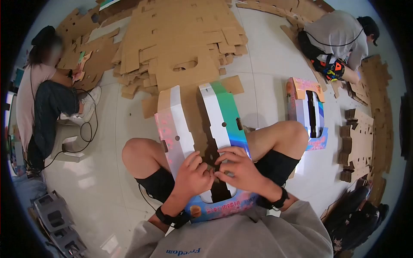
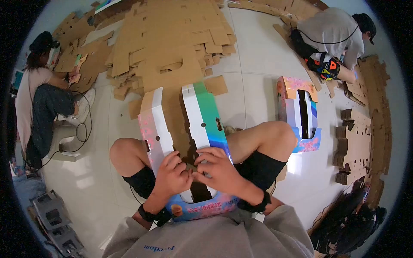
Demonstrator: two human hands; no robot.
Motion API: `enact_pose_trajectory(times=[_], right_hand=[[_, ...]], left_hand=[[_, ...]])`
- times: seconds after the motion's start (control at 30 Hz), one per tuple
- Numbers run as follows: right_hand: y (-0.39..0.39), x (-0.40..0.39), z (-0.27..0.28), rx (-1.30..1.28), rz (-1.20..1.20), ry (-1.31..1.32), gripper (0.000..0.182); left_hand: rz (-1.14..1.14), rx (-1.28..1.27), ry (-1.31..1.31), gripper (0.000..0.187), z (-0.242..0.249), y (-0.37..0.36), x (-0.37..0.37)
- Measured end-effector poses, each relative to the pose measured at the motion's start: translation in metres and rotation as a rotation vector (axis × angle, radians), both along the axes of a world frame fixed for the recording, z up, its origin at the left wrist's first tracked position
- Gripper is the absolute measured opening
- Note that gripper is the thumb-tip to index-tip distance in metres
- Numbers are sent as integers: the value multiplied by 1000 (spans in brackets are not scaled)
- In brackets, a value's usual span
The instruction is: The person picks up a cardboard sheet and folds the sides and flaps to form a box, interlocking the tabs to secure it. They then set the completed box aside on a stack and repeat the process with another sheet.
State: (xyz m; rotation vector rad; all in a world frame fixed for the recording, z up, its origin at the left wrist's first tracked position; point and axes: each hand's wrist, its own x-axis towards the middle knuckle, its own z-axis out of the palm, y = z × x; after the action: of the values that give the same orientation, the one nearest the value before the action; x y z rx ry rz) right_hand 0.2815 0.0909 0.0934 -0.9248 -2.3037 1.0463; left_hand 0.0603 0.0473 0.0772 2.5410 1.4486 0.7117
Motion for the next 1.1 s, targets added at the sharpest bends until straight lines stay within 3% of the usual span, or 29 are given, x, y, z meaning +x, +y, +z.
enact_pose_trajectory(times=[0.07, 0.17, 0.23, 0.3, 0.33, 0.43, 0.5, 0.57, 0.67, 0.77, 0.87, 0.93, 1.03, 1.1], right_hand=[[28, 4, 11, -259, 79, 18, 14], [82, -7, 30, -188, -40, -9, 21], [120, -27, 32, 345, -173, -49, 37], [147, -46, 13, 357, -311, -139, 48], [155, -51, 0, 363, -387, -182, 53], [165, -57, -27, 247, -284, -457, 62], [160, -56, -25, 225, -281, -345, 59], [157, -58, -14, 223, -273, -277, 54], [153, -50, 0, 277, -280, -220, 45], [149, -42, -8, 351, -297, -143, 36], [144, -36, -15, 312, -321, -144, 29], [146, -35, -11, 301, -296, -130, 28], [160, -33, -18, 13, -315, 137, 31], [187, -18, -65, 13, -596, 406, 34]], left_hand=[[-2, 92, -26, 21, -7, -4, 1], [-16, 120, -80, 18, -8, -9, -2], [-27, 139, -133, 17, -5, -5, -5], [1, 30, -212, 13, -4, -3, -13], [10, -22, -250, 16, -3, 0, -17], [142, -159, -352, 46, 20, 31, -21], [156, -190, -195, 68, 14, 66, -38], [297, -19, 15, 73, 18, 110, -53], [515, -364, 11, 72, 32, 159, -48], [562, -458, 117, 57, 25, 168, -38], [561, -102, -87, 39, 13, 153, -32], [607, -136, -142, 35, 14, 152, -34], [591, -181, -132, 33, 13, 145, -36], [586, -211, -122, 34, 12, 143, -42]])
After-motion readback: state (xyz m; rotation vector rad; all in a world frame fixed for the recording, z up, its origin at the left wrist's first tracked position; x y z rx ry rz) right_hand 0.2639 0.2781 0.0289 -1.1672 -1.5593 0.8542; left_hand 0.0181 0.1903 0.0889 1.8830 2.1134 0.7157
